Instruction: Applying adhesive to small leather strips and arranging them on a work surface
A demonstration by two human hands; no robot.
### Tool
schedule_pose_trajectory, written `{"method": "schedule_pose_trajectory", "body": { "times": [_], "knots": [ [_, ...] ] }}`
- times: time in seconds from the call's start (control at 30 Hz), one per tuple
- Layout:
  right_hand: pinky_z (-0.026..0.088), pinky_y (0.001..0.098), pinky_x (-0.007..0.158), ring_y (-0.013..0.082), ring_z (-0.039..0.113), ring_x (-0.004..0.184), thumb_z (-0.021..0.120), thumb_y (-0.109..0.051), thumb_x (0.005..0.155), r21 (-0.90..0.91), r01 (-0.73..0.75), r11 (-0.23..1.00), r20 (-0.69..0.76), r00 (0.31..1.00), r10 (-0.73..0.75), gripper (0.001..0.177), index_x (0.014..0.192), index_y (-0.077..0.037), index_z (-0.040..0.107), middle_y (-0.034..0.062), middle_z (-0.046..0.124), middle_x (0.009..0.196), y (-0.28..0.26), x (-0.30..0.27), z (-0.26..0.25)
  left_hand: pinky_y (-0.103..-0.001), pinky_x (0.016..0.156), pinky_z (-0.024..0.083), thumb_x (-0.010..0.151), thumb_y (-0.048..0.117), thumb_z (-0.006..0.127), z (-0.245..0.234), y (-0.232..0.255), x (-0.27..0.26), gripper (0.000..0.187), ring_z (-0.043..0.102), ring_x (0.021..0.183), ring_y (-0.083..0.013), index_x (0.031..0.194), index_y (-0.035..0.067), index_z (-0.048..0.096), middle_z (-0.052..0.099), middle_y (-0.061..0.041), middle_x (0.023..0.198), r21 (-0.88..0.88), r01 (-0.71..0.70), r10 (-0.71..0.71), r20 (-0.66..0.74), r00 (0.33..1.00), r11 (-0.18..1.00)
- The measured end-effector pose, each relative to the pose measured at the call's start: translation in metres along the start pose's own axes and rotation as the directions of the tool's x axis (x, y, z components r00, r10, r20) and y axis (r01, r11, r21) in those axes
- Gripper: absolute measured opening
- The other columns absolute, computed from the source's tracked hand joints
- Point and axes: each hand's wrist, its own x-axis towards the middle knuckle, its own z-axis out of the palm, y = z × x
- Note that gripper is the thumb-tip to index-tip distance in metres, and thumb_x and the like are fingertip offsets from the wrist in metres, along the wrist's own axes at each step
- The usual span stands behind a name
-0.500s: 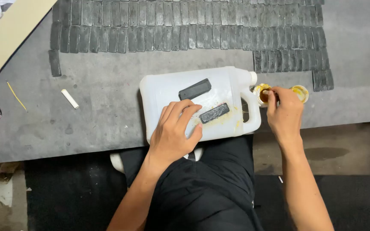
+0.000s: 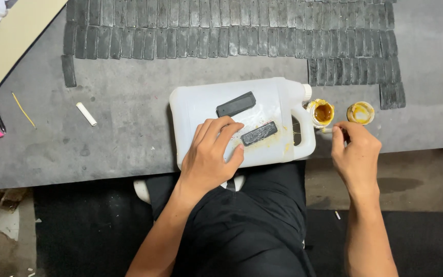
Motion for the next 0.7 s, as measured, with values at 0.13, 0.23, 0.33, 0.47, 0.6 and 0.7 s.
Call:
{"method": "schedule_pose_trajectory", "body": {
  "times": [0.13, 0.23, 0.33, 0.47, 0.6, 0.7],
  "knots": [
    [0.049, 0.0380, 0.077, 0.0246, 0.066, 0.079, 0.064, -0.006, 0.106, -0.010, -0.056, 0.998, -0.046, 0.997, 0.055, 0.014, 0.101, -0.001, 0.076, 0.0096, 0.073, 0.090, -0.028, -0.001, -0.031, -0.041, 0.085, 0.048, 0.085, 0.006, 0.067, 0.000, 0.001, 0.000, 0.033, 0.059, 0.096, -0.0290, 0.117, 0.002, 0.064, 0.062, -0.011, 0.113, -0.001, 0.014, -0.014, -0.004, 1.000, 1.000],
    [0.044, 0.0291, 0.076, 0.0148, 0.058, 0.081, 0.071, 0.002, 0.114, 0.229, -0.099, 0.968, -0.190, 0.971, 0.144, 0.008, 0.118, 0.004, 0.077, 0.0086, 0.070, 0.095, -0.064, -0.004, -0.052, -0.040, 0.085, 0.047, 0.085, 0.006, 0.066, -0.001, 0.002, -0.001, 0.032, 0.059, 0.097, -0.0283, 0.117, 0.002, 0.064, 0.062, -0.010, 0.113, -0.012, 0.019, -0.019, -0.004, 1.000, 1.000],
    [0.051, 0.0284, 0.074, 0.0196, 0.065, 0.079, 0.062, 0.009, 0.113, 0.416, -0.010, 0.909, -0.191, 0.977, 0.098, 0.010, 0.115, 0.011, 0.071, 0.0166, 0.070, 0.091, -0.104, 0.001, -0.052, -0.040, 0.086, 0.047, 0.085, 0.007, 0.066, -0.001, 0.002, -0.001, 0.032, 0.060, 0.099, -0.0280, 0.117, 0.003, 0.064, 0.062, -0.010, 0.113, -0.013, 0.015, -0.015, -0.005, 1.000, 1.000],
    [0.053, 0.0326, 0.074, 0.0204, 0.067, 0.076, 0.071, -0.002, 0.104, 0.263, 0.135, 0.955, -0.158, 0.983, -0.095, 0.007, 0.107, -0.003, 0.077, 0.0077, 0.073, 0.088, -0.122, 0.011, -0.019, -0.042, 0.085, 0.050, 0.086, 0.010, 0.069, 0.005, -0.006, -0.004, 0.031, 0.060, 0.095, -0.0283, 0.116, 0.004, 0.066, 0.062, -0.010, 0.109, -0.005, -0.037, 0.037, -0.051, 0.998, 0.999],
    [0.055, 0.0328, 0.064, 0.0205, 0.066, 0.068, 0.072, -0.002, 0.101, 0.188, 0.249, 0.950, -0.156, 0.963, -0.222, 0.009, 0.108, -0.006, 0.077, 0.0048, 0.068, 0.077, -0.131, 0.012, -0.002, -0.043, 0.084, 0.053, 0.086, 0.014, 0.073, 0.011, -0.011, -0.006, 0.030, 0.061, 0.090, -0.0289, 0.114, 0.005, 0.067, 0.061, -0.010, 0.105, 0.022, -0.085, 0.087, -0.108, 0.990, 0.996],
    [0.053, 0.0352, 0.061, 0.0242, 0.060, 0.064, 0.073, 0.002, 0.098, 0.114, 0.335, 0.935, -0.196, 0.931, -0.309, 0.008, 0.102, -0.004, 0.076, 0.0061, 0.065, 0.074, -0.136, 0.010, -0.006, -0.041, 0.083, 0.052, 0.088, 0.015, 0.072, 0.012, -0.012, -0.007, 0.028, 0.060, 0.089, -0.0280, 0.114, 0.006, 0.066, 0.059, -0.010, 0.105, 0.060, -0.084, 0.090, -0.103, 0.991, 0.995]
  ]
}}
